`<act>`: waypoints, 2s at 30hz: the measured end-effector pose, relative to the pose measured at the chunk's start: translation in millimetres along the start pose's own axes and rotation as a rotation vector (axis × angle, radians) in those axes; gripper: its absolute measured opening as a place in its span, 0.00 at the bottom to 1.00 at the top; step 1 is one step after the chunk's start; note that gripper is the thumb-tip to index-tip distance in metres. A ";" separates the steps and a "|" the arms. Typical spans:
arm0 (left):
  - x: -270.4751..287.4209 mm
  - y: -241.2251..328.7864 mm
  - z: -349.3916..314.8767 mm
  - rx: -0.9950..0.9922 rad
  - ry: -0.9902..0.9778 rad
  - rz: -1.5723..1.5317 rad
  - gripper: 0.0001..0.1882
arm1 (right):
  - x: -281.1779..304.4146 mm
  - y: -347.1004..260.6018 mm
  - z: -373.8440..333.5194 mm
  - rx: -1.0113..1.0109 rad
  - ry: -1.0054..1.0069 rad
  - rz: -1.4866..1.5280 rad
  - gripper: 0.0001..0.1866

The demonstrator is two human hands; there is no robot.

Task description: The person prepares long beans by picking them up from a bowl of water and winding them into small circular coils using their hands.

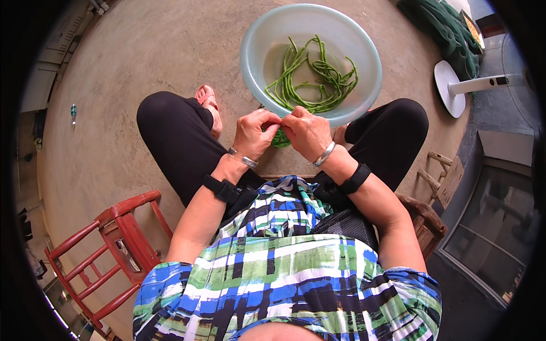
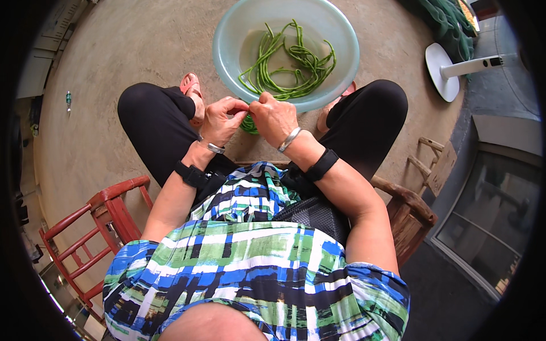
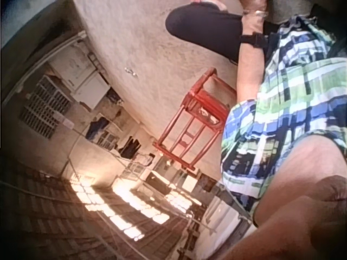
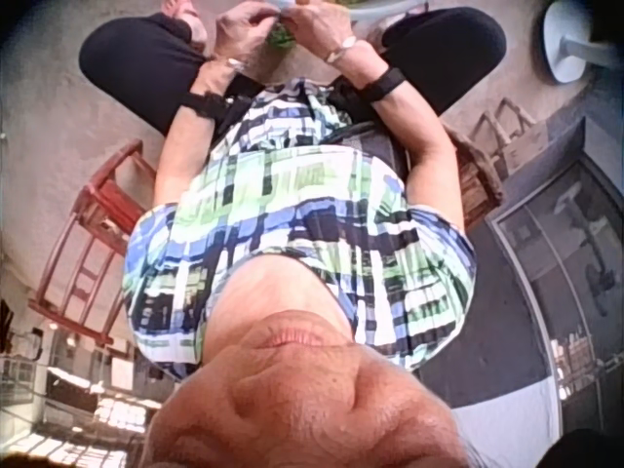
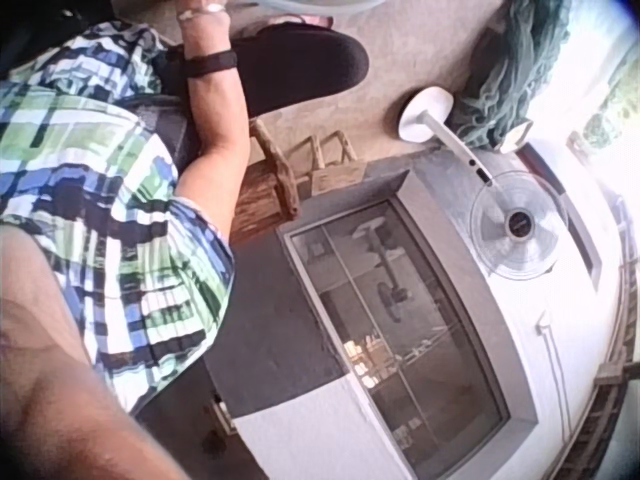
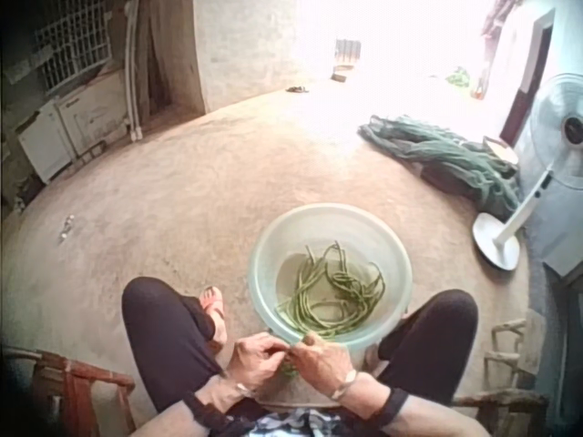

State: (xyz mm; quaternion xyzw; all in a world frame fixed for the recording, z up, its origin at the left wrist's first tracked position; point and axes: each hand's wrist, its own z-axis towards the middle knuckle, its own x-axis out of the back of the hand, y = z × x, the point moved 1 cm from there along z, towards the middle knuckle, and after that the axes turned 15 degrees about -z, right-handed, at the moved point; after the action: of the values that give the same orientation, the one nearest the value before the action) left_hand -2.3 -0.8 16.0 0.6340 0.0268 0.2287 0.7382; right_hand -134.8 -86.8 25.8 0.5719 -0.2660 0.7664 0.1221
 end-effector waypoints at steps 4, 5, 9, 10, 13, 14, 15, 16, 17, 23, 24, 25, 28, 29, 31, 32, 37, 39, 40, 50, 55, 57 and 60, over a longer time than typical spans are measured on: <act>1.0 -2.9 -1.0 0.169 0.103 -0.071 0.05 | 5.3 -0.6 1.6 -0.011 -0.024 -0.021 0.05; 3.3 -2.8 -2.0 0.211 0.094 0.014 0.05 | 6.1 -0.5 1.4 -0.017 -0.046 -0.019 0.04; 4.2 1.6 -5.6 0.158 0.146 -0.026 0.08 | 4.7 7.2 2.4 0.001 -0.051 0.085 0.04; 2.3 2.4 -7.8 0.128 0.130 -0.048 0.06 | 5.5 9.6 2.5 -0.004 -0.045 0.089 0.04; 3.1 5.8 -7.5 0.004 0.082 0.032 0.05 | 7.4 15.1 6.6 -0.046 0.003 0.179 0.03; 3.6 8.5 -6.7 -0.082 0.060 0.122 0.04 | 8.2 16.8 8.7 -0.067 0.028 0.190 0.03; 2.4 12.9 -4.8 -0.105 0.023 0.158 0.05 | 9.7 18.4 10.2 -0.088 0.052 0.201 0.03; 0.0 14.0 -3.5 -0.114 0.010 0.168 0.05 | 12.0 19.7 10.5 -0.110 0.077 0.212 0.03; -3.7 13.4 -2.1 -0.172 -0.014 0.244 0.05 | 17.4 20.2 11.0 -0.088 0.104 0.213 0.04; -15.4 10.7 0.5 -0.089 -0.170 0.469 0.04 | 15.1 29.3 9.4 -0.119 0.182 0.247 0.04; -15.1 12.1 -0.1 -0.103 -0.183 0.479 0.04 | 15.3 30.7 9.4 -0.118 0.172 0.248 0.04; -15.2 13.6 -1.8 -0.135 -0.202 0.460 0.04 | 16.7 31.6 8.2 -0.125 0.164 0.233 0.04; -15.0 17.3 -3.5 -0.147 -0.264 0.510 0.07 | 17.2 32.6 7.8 -0.128 0.187 0.241 0.03; -19.1 19.1 -2.5 -0.093 -0.271 0.650 0.08 | 17.5 33.2 7.5 -0.138 0.171 0.226 0.05; -24.1 20.1 1.1 -0.011 -0.272 0.813 0.11 | 16.6 32.9 7.9 -0.141 0.167 0.223 0.05; -26.8 22.3 2.2 -0.021 -0.276 0.819 0.11 | 16.1 33.0 7.1 -0.138 0.143 0.215 0.05; -27.5 13.9 0.7 0.121 -0.284 0.920 0.11 | 16.4 38.7 5.7 -0.129 0.122 0.217 0.05; -24.2 11.2 -7.3 0.035 -0.276 0.813 0.13 | 15.0 39.9 6.2 -0.134 0.122 0.228 0.05; -21.3 7.0 -8.6 0.031 -0.285 0.821 0.13 | 14.3 40.4 6.6 -0.129 0.114 0.232 0.05; -3.0 33.8 -11.1 -0.256 -0.110 0.581 0.09 | 10.2 42.3 6.3 -0.121 0.102 0.223 0.04; 10.0 -8.6 -38.0 -0.080 -0.214 0.716 0.11 | 7.9 39.2 5.2 -0.103 0.064 0.219 0.05; 18.2 -13.4 -36.6 -0.043 -0.186 0.658 0.12 | 8.9 39.2 4.9 -0.128 -0.004 0.198 0.05; 16.5 -15.9 -34.3 -0.051 -0.139 0.588 0.12 | 5.4 43.4 6.6 -0.094 0.046 0.207 0.05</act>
State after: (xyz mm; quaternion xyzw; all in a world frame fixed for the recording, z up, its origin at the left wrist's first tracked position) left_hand 6.0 35.5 -1.7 0.6101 -0.2141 0.3892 0.6561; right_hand -152.5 -127.0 20.7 0.5174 -0.3561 0.7745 0.0750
